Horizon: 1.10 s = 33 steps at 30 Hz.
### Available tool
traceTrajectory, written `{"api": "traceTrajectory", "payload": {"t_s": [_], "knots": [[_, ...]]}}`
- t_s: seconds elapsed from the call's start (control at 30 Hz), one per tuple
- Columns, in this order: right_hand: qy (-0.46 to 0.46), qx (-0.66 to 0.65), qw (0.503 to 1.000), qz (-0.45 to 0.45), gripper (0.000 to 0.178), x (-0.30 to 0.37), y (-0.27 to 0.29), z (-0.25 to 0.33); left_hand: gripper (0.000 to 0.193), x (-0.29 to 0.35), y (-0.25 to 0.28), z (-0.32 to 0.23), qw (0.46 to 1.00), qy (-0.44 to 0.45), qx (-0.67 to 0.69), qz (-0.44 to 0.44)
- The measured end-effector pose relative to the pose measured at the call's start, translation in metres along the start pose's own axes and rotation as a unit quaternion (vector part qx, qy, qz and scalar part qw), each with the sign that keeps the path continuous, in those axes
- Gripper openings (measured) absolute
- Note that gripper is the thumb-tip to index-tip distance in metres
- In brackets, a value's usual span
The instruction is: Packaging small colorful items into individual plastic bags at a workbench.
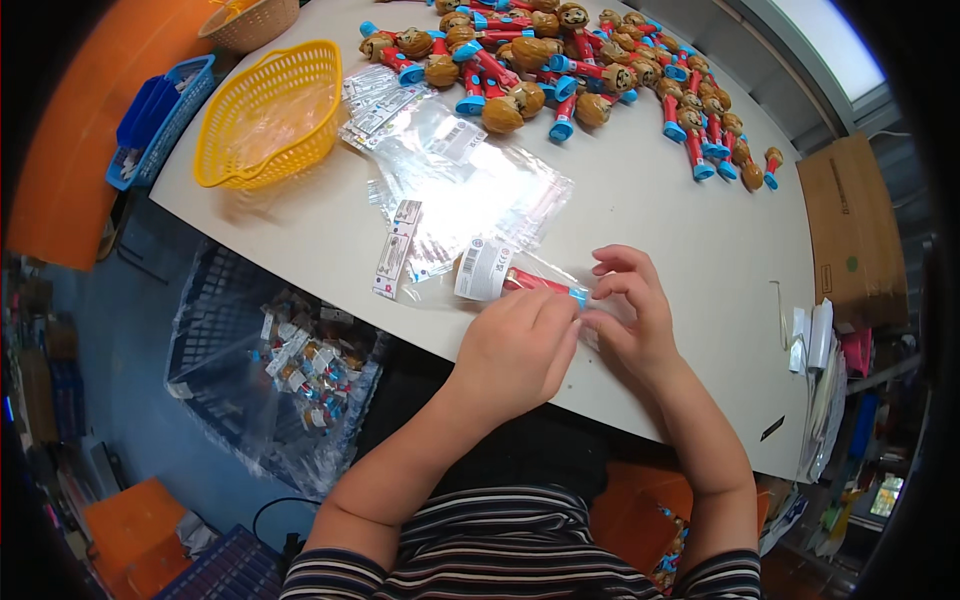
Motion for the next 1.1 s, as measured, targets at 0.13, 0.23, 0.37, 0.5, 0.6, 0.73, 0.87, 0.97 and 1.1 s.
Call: {"api": "traceTrajectory", "payload": {"t_s": [0.13, 0.23, 0.37, 0.5, 0.6, 0.73, 0.87, 0.97, 1.1], "knots": [[-0.059, -0.112, 0.992, 0.009, 0.046, -0.008, -0.006, -0.012, 0.014, 0.003, -0.003, -0.009, 0.999, -0.023, 0.033, 0.011], [-0.071, -0.124, 0.989, 0.025, 0.045, -0.013, -0.013, -0.010, 0.015, 0.005, -0.004, -0.015, 0.999, -0.032, 0.027, 0.024], [-0.103, -0.106, 0.988, 0.036, 0.038, -0.015, -0.025, -0.003, 0.017, 0.013, -0.004, -0.014, 0.997, -0.065, 0.006, 0.038], [-0.119, -0.084, 0.984, 0.102, 0.040, -0.003, -0.034, 0.002, 0.019, 0.018, -0.001, -0.015, 0.996, -0.069, 0.014, 0.058], [-0.106, -0.074, 0.990, 0.061, 0.031, 0.000, -0.027, 0.009, 0.021, 0.012, 0.006, -0.018, 0.996, -0.080, 0.029, 0.028], [-0.130, -0.057, 0.988, -0.057, 0.028, 0.002, -0.008, 0.009, 0.022, -0.005, 0.005, -0.027, 0.988, -0.150, 0.024, -0.002], [-0.160, -0.012, 0.982, -0.103, 0.030, -0.009, -0.004, 0.007, 0.022, -0.015, 0.003, -0.014, 0.993, -0.110, -0.050, -0.011], [-0.247, -0.098, 0.964, -0.012, 0.032, -0.002, -0.017, -0.011, 0.027, -0.006, -0.009, 0.008, 0.994, -0.041, -0.078, 0.062], [-0.346, -0.200, 0.916, 0.022, 0.029, 0.006, -0.005, -0.022, 0.038, -0.006, 0.004, -0.001, 0.995, -0.054, -0.083, -0.018]]}}
Point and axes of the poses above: each hand's wrist, its own x-axis away from the middle knuckle, its own y-axis out of the back of the hand, z = x × y, the point moved 8 cm from there along -x, towards the middle knuckle, and after that the axes turned 1 degree about y, right-handed, at the moved point
